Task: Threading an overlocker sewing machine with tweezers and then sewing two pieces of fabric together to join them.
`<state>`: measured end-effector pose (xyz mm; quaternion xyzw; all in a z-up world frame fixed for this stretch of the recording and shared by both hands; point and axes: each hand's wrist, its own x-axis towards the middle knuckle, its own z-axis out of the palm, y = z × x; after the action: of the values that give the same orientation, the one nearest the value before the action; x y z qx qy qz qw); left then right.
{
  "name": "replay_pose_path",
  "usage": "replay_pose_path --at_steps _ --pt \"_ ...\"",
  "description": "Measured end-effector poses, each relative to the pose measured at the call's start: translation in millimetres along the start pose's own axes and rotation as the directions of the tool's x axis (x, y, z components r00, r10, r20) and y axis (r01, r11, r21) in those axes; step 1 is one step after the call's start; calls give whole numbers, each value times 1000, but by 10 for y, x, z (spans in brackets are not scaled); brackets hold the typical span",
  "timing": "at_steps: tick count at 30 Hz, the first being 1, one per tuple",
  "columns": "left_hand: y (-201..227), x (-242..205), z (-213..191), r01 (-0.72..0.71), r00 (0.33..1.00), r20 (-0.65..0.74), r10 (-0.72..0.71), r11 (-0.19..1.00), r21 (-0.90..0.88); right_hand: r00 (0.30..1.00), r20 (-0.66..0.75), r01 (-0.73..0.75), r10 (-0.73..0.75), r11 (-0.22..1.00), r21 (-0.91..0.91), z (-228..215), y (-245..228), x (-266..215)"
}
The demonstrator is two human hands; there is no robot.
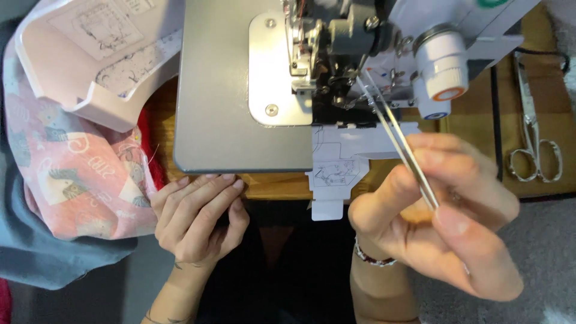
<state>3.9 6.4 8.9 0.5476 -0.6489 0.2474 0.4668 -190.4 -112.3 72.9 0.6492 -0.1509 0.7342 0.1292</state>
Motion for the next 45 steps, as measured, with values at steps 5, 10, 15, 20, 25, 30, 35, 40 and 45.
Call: replay_pose_path --at_steps 5,10,15,20,25,30,35,40,45 --pt "29 59 33 5 1000 1 -5 1000 3 994 21 -109 108 989 102 -23 -91 -76" --pt "62 147 89 -23 1000 -7 23 1000 -5 968 65 -246 244 969 30 -120 -161 -232" --pt "76 171 139 -36 999 -28 35 999 -33 938 43 -339 344 936 -99 -25 -208 -137" --pt "53 115 161 -21 999 -24 21 1000 12 883 18 -464 468 879 -111 -58 -240 -132" --pt "0 60 193 -21 998 -51 22 1000 13 889 34 -452 457 886 -106 -34 -163 -178" --pt "-1 64 204 -22 999 -47 23 1000 19 892 67 -439 447 892 -110 -23 -116 -129" --pt "-1 60 212 -21 998 -56 23 999 42 887 102 -445 450 893 -69 26 -98 -94" --pt "-28 30 224 -19 998 -62 21 999 39 901 93 -417 425 904 -93 91 -109 -57" --pt "0 48 218 -1 999 -49 3 999 45 917 92 -377 387 920 -113 95 -93 -83"
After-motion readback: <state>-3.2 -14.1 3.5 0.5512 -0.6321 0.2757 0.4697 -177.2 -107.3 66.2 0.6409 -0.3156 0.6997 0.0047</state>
